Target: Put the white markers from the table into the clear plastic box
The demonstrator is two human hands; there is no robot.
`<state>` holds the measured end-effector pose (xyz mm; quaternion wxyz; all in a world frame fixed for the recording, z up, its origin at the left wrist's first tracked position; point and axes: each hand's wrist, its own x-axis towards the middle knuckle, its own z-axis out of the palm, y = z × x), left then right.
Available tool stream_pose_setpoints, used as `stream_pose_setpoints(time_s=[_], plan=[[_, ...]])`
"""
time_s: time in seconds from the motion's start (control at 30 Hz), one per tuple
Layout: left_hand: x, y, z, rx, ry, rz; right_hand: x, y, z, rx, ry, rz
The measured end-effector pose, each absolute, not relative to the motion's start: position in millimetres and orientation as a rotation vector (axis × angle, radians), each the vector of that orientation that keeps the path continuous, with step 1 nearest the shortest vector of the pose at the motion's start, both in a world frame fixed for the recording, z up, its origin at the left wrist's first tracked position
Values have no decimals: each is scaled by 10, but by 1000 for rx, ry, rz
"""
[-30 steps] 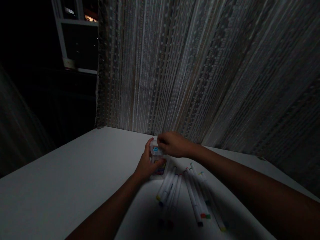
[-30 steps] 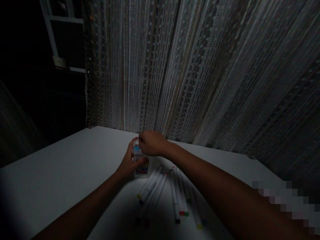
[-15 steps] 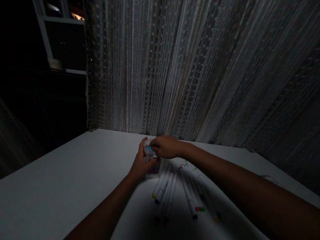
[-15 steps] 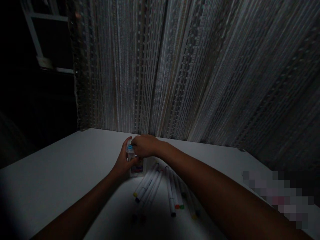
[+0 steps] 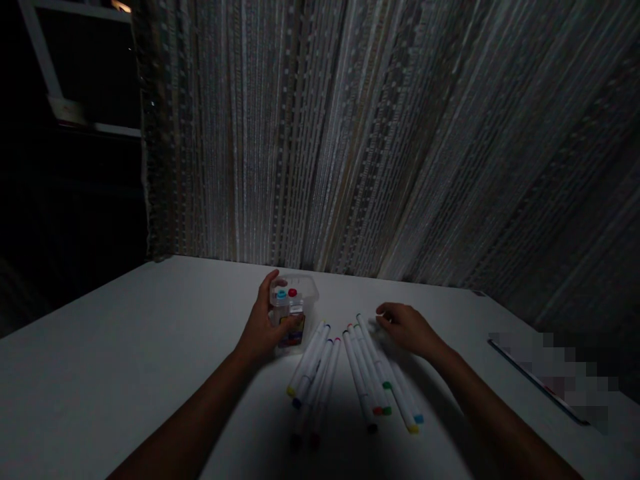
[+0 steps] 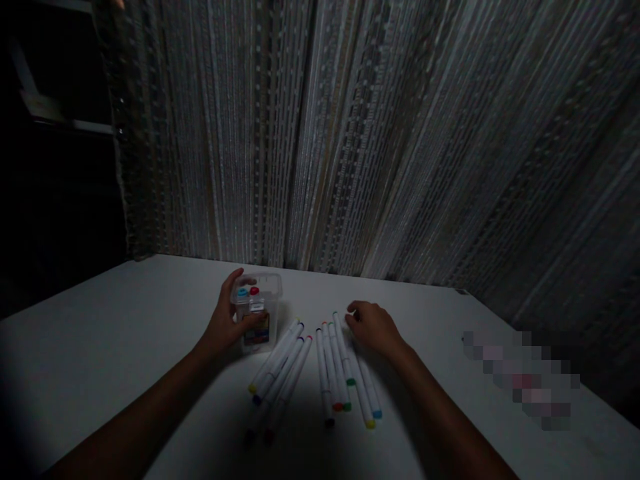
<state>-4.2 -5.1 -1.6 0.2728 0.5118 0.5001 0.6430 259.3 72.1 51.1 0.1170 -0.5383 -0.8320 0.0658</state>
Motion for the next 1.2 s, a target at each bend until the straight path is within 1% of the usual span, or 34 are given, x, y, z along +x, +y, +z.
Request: stream_pose_setpoints(time_s=[0.13, 0.3, 0.47, 0.93, 1.1, 1.2], plan=[[-76, -48, 10, 1644, 1443, 1816, 2768, 874, 101, -1749, -2359, 189], [-100, -43, 45, 1825, 1506, 1866, 2842, 859, -130, -1711, -2331, 274], [-103, -23, 10, 1831, 1453, 1877, 2872, 851, -158, -1718, -2339, 320], [-82, -39, 7, 1901, 1427, 1896, 2845, 842, -143, -1739, -2377, 309], [-95, -58, 13, 1962, 1526, 1834, 2835, 843, -135, -1753, -2375, 300], [-92, -58, 17, 1955, 1527, 1853, 2835, 835, -125, -1742, -2377, 314]])
